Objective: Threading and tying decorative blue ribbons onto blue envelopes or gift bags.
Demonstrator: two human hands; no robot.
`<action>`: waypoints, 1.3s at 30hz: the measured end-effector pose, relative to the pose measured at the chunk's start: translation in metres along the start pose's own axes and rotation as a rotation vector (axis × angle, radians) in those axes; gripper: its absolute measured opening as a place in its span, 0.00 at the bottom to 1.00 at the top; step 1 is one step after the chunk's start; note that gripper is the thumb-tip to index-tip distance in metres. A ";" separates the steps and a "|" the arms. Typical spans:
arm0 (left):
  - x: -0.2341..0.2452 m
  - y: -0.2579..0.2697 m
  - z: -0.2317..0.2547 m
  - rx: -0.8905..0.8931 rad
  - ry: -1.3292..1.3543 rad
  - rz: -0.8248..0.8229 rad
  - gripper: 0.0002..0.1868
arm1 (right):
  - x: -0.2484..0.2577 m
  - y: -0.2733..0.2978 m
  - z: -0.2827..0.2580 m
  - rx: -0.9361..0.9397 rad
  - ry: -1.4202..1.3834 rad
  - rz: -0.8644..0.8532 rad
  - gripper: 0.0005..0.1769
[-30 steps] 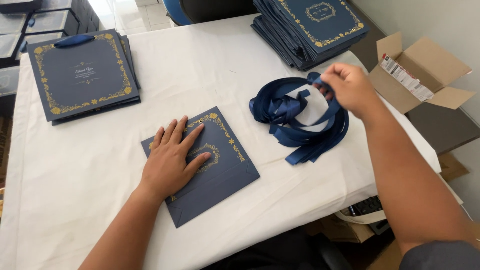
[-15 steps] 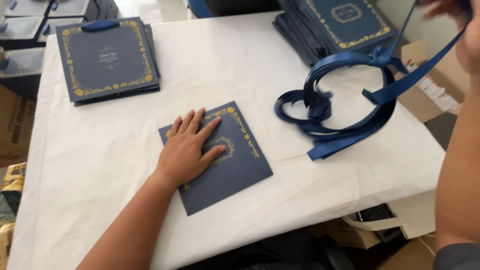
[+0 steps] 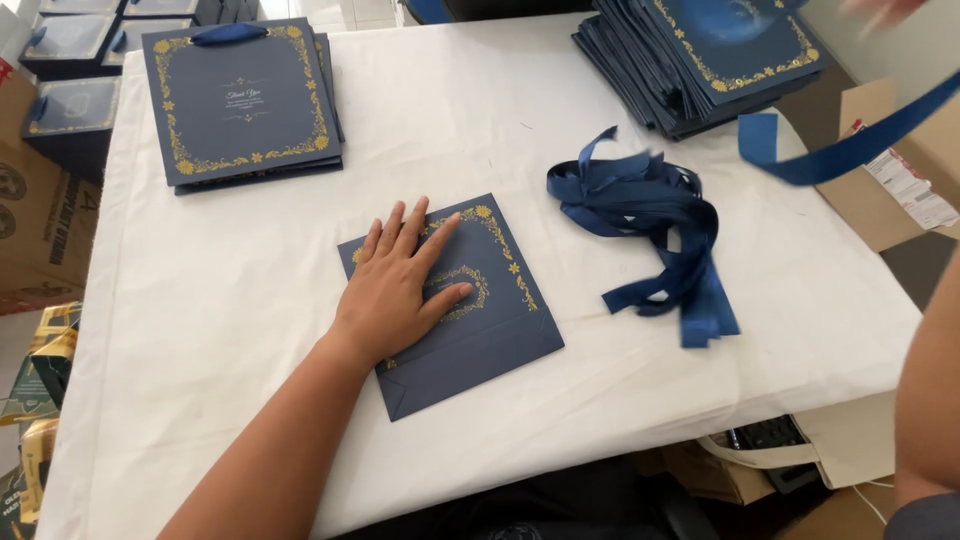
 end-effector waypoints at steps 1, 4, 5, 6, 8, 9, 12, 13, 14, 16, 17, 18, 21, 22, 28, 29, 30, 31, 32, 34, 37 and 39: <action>0.003 0.002 0.003 -0.009 -0.007 0.027 0.43 | -0.024 -0.005 -0.043 -0.035 -0.001 -0.007 0.10; 0.021 0.007 0.018 -0.186 -0.063 0.350 0.62 | -0.127 -0.005 -0.097 -0.133 -0.005 -0.032 0.09; 0.019 0.009 0.023 -0.184 -0.064 0.351 0.62 | -0.153 0.002 -0.099 -0.131 -0.005 -0.033 0.09; 0.019 0.013 0.030 -0.361 0.071 0.458 0.61 | -0.183 0.011 -0.102 -0.028 0.071 -0.206 0.10; 0.024 0.017 0.042 -0.538 0.207 0.562 0.61 | -0.221 0.027 -0.100 0.077 0.147 -0.378 0.12; 0.028 0.018 0.047 -0.497 0.328 0.471 0.35 | -0.230 0.035 -0.098 0.216 0.094 -0.327 0.13; 0.029 0.021 0.040 -0.362 0.447 0.207 0.15 | -0.229 0.046 -0.079 0.168 0.072 -0.271 0.13; 0.026 0.020 0.034 -0.274 0.442 0.041 0.26 | -0.223 0.046 -0.068 -0.017 0.109 -0.262 0.13; 0.034 0.021 0.033 -0.272 0.439 0.041 0.26 | -0.216 0.052 -0.054 -0.014 0.107 -0.262 0.13; 0.043 0.021 0.028 -0.071 0.612 -0.225 0.22 | -0.198 0.061 -0.023 -0.133 -0.065 -0.154 0.12; 0.045 0.021 0.027 -0.069 0.612 -0.226 0.22 | -0.191 0.063 -0.019 -0.134 -0.067 -0.156 0.12; 0.045 0.021 0.025 -0.016 0.651 -0.250 0.19 | -0.183 0.065 -0.011 -0.278 0.115 -0.142 0.12; 0.048 0.021 0.026 0.060 0.666 -0.301 0.16 | -0.171 0.068 0.003 -0.489 0.478 -0.167 0.14; 0.049 0.021 0.028 0.082 0.641 -0.331 0.14 | -0.168 0.069 0.007 -0.555 0.657 -0.204 0.15; 0.042 0.017 0.050 0.125 0.708 -0.089 0.08 | -0.239 0.050 -0.041 0.293 0.432 0.096 0.21; 0.034 0.017 0.047 0.130 0.707 -0.086 0.08 | -0.251 0.046 -0.056 0.297 0.429 0.094 0.21; 0.026 0.017 0.043 0.173 0.779 -0.032 0.08 | -0.265 0.042 -0.070 0.303 0.254 -0.001 0.22; 0.019 0.018 0.039 0.216 0.849 0.022 0.08 | -0.279 0.038 -0.086 0.306 0.078 -0.094 0.23; 0.016 0.017 0.034 0.222 0.847 0.023 0.08 | -0.287 0.031 -0.084 0.308 0.074 -0.097 0.23; 0.012 0.013 0.022 0.286 0.999 0.150 0.09 | -0.300 0.016 -0.082 0.360 0.041 -0.065 0.17; 0.023 0.014 0.009 0.354 1.050 0.224 0.12 | -0.308 0.000 -0.064 0.312 -0.008 0.046 0.14; 0.020 0.012 0.005 0.348 1.039 0.296 0.10 | -0.307 -0.002 -0.062 0.256 -0.061 0.079 0.09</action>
Point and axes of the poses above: each hand's wrist, its own y-axis away from the middle knuckle, its own x-axis out of the back of the hand, z = x × y, the point moved 2 cm from there along -y, towards the middle knuckle, and after that the axes turned 1 degree about z, right-handed, at the moved point
